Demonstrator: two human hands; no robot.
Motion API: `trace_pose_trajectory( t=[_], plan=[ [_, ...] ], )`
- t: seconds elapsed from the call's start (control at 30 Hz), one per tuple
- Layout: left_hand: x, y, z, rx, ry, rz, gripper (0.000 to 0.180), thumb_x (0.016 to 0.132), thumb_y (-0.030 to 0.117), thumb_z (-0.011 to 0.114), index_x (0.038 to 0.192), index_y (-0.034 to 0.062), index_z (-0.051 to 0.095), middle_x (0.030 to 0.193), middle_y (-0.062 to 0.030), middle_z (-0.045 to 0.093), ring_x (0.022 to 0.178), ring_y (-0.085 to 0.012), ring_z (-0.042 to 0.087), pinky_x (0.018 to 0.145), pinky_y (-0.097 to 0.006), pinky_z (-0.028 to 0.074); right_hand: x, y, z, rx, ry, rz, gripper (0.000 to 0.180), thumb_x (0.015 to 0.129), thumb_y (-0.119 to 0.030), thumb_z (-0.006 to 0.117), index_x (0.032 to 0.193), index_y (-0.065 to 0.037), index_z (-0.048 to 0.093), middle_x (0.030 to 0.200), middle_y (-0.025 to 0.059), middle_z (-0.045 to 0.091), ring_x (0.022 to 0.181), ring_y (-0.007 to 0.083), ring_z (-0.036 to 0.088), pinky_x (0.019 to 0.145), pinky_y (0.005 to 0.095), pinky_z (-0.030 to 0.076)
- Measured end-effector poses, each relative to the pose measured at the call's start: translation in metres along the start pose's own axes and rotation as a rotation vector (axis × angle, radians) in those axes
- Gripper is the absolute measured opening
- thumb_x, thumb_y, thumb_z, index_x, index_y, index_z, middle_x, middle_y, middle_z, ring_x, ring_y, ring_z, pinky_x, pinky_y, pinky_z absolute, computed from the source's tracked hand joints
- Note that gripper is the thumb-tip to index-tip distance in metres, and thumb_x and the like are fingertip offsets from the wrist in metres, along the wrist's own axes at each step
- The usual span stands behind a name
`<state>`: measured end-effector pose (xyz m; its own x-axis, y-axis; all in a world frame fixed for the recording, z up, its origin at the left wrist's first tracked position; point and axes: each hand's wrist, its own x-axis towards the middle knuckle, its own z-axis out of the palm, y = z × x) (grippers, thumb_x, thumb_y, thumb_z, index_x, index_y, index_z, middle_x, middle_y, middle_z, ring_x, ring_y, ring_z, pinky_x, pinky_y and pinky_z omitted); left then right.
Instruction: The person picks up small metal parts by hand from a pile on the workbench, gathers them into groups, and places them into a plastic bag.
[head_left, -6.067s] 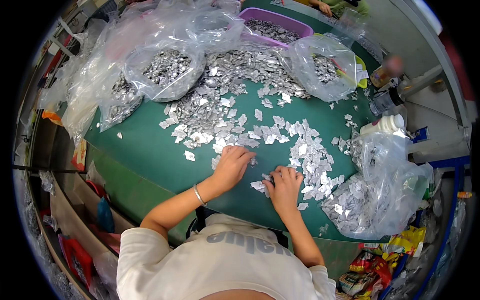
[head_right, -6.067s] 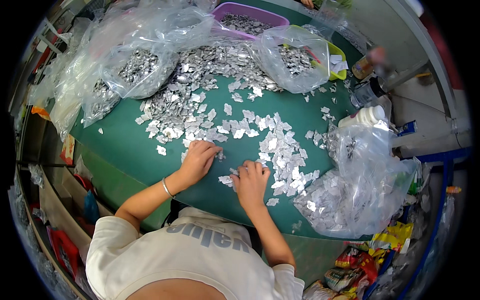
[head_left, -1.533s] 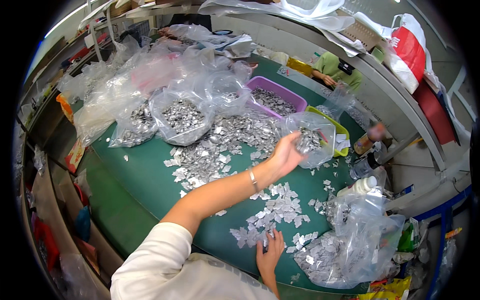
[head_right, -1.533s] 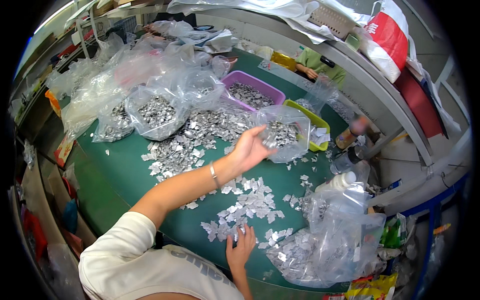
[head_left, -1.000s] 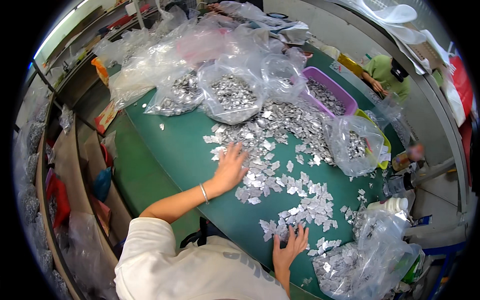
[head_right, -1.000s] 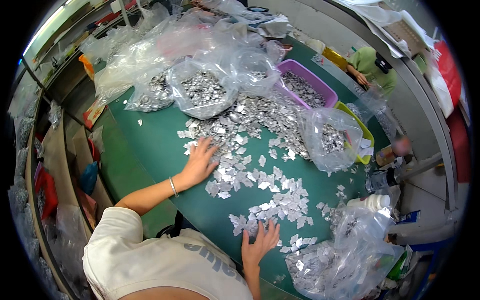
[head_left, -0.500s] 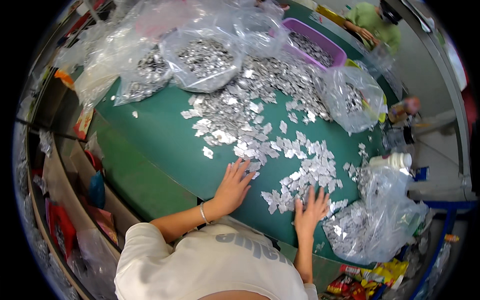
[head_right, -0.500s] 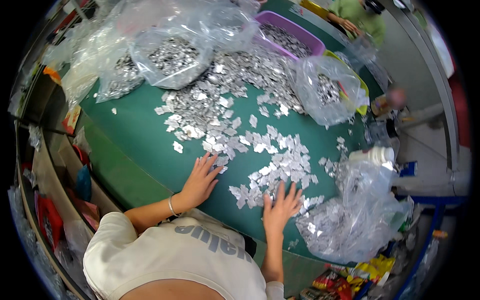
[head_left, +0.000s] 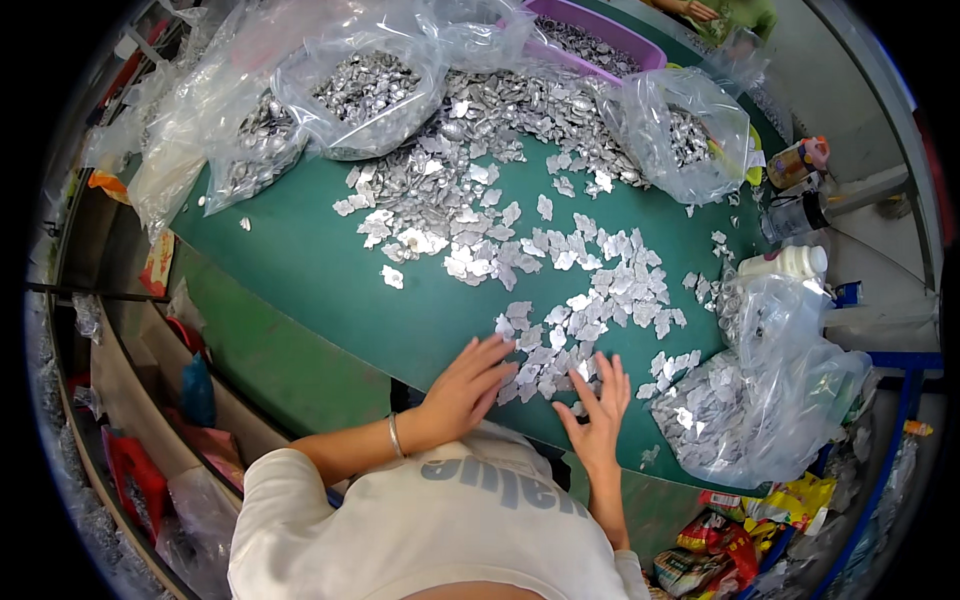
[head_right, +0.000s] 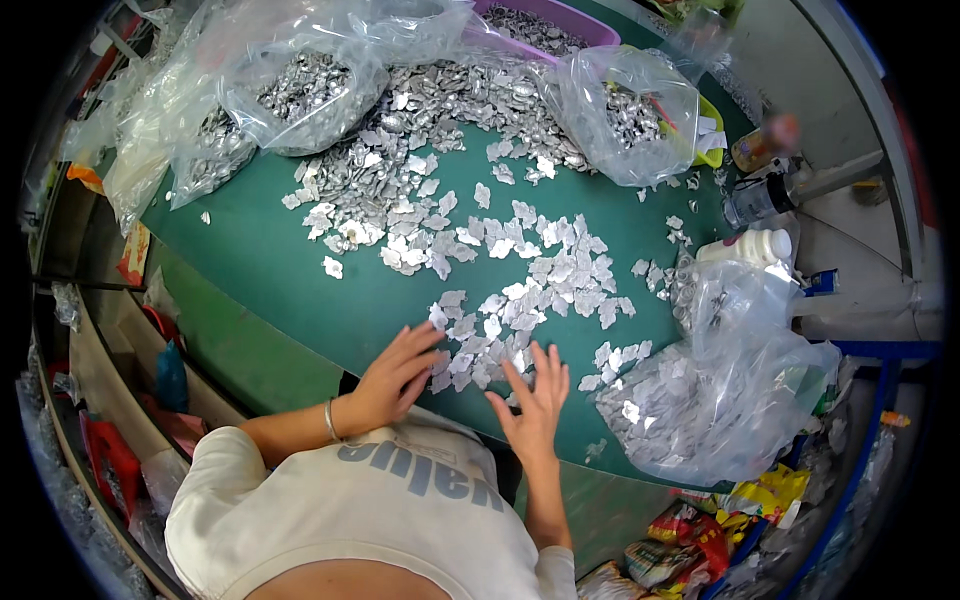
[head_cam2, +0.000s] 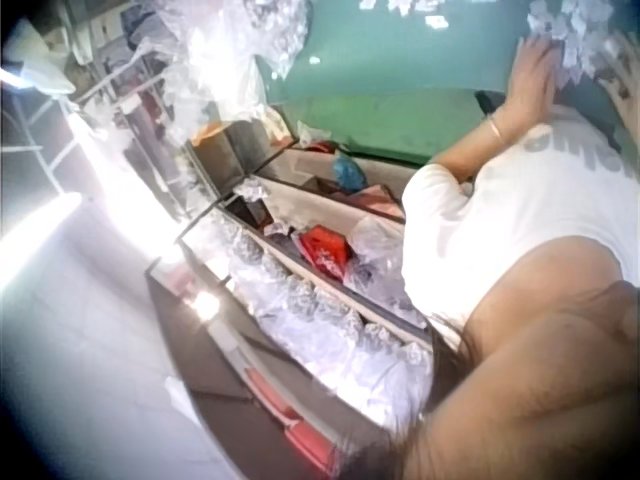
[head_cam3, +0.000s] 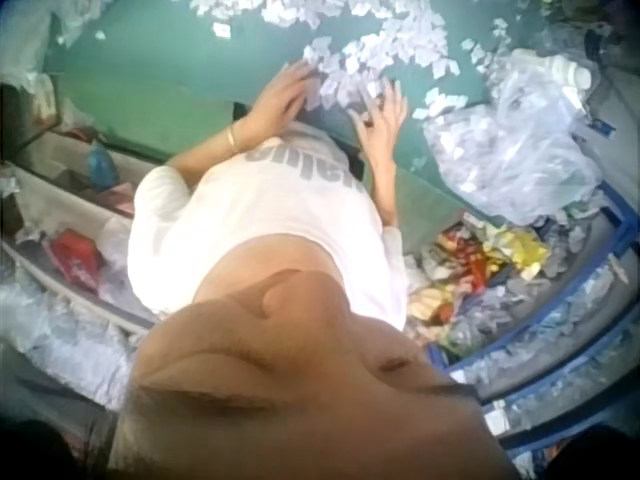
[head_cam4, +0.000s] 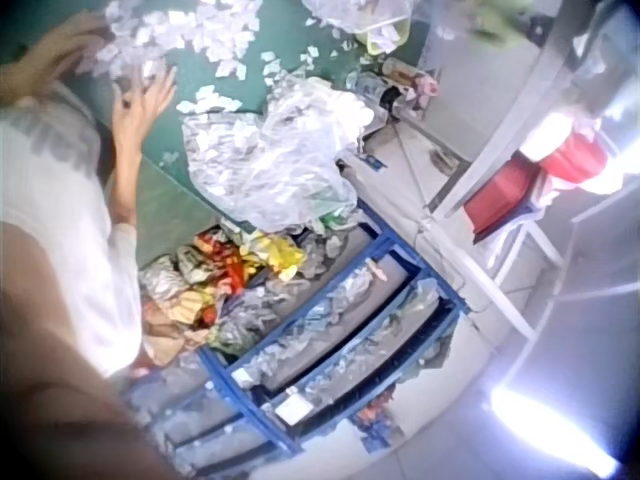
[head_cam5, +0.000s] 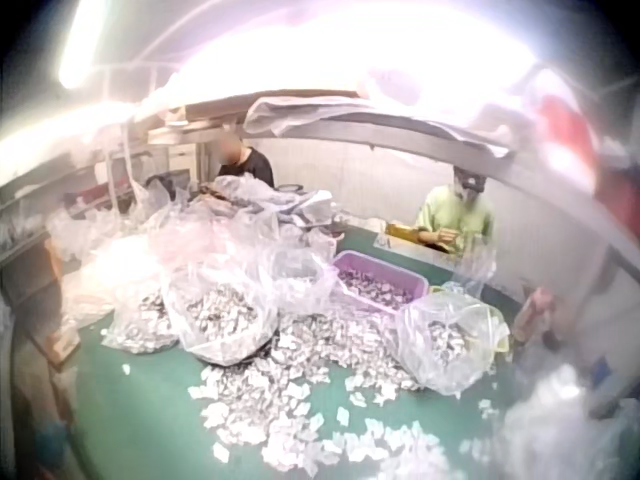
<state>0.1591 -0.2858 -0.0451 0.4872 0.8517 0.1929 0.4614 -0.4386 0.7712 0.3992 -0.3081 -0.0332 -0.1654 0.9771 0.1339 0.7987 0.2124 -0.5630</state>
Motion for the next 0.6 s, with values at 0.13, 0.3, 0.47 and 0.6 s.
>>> trace_pose_trajectory(
  t=[0.13, 0.3, 0.47, 0.6],
  plan=[
    [0.006, 0.007, 0.009, 0.088, -0.098, -0.047, 0.05, 0.08, 0.014, 0.07, 0.125, 0.0056, 0.052, 0.147, -0.0132, 0.033, 0.138, -0.0355, 0.026, 0.11, -0.056, 0.021, -0.004, -0.008, 0.015, -0.07, -0.046, -0.058, 0.038, 0.075, -0.014, 0.072, 0.113, -0.013, 0.066, 0.141, 0.0159, 0.042, 0.134, 0.0371, 0.032, 0.108, 0.055, 0.019],
    [0.002, 0.0, 0.001, 0.192, -0.021, -0.072, 0.049, 0.075, 0.014, 0.074, 0.12, 0.007, 0.056, 0.145, -0.0142, 0.036, 0.136, -0.037, 0.029, 0.108, -0.055, 0.026, -0.016, 0.015, 0.009, 0.077, 0.184, 0.104, 0.035, 0.081, -0.013, 0.067, 0.115, -0.006, 0.063, 0.141, 0.0167, 0.041, 0.133, 0.0378, 0.034, 0.107, 0.0533, 0.023],
    [-0.009, 0.015, 0.009, -0.238, -0.029, 0.073, 0.035, 0.077, 0.002, 0.071, 0.11, 0.0035, 0.061, 0.125, -0.0148, 0.053, 0.12, -0.0336, 0.049, 0.098, -0.038, 0.043, -0.029, 0.002, 0.013, -0.069, 0.044, 0.105, 0.055, 0.082, -0.019, 0.066, 0.132, -0.003, 0.047, 0.146, 0.023, 0.03, 0.134, 0.0436, 0.028, 0.108, 0.0541, 0.023],
    [-0.03, 0.019, 0.001, -0.865, -0.323, -0.239, 0.022, 0.086, 0.005, 0.063, 0.108, 0.0012, 0.065, 0.11, -0.0122, 0.063, 0.102, -0.0254, 0.061, 0.093, -0.031, 0.047, -0.042, -0.004, 0.015, 0.089, 0.032, 0.127, 0.06, 0.083, -0.024, 0.066, 0.134, -0.001, 0.042, 0.147, 0.0252, 0.027, 0.134, 0.0462, 0.025, 0.109, 0.0547, 0.02]
  ],
)
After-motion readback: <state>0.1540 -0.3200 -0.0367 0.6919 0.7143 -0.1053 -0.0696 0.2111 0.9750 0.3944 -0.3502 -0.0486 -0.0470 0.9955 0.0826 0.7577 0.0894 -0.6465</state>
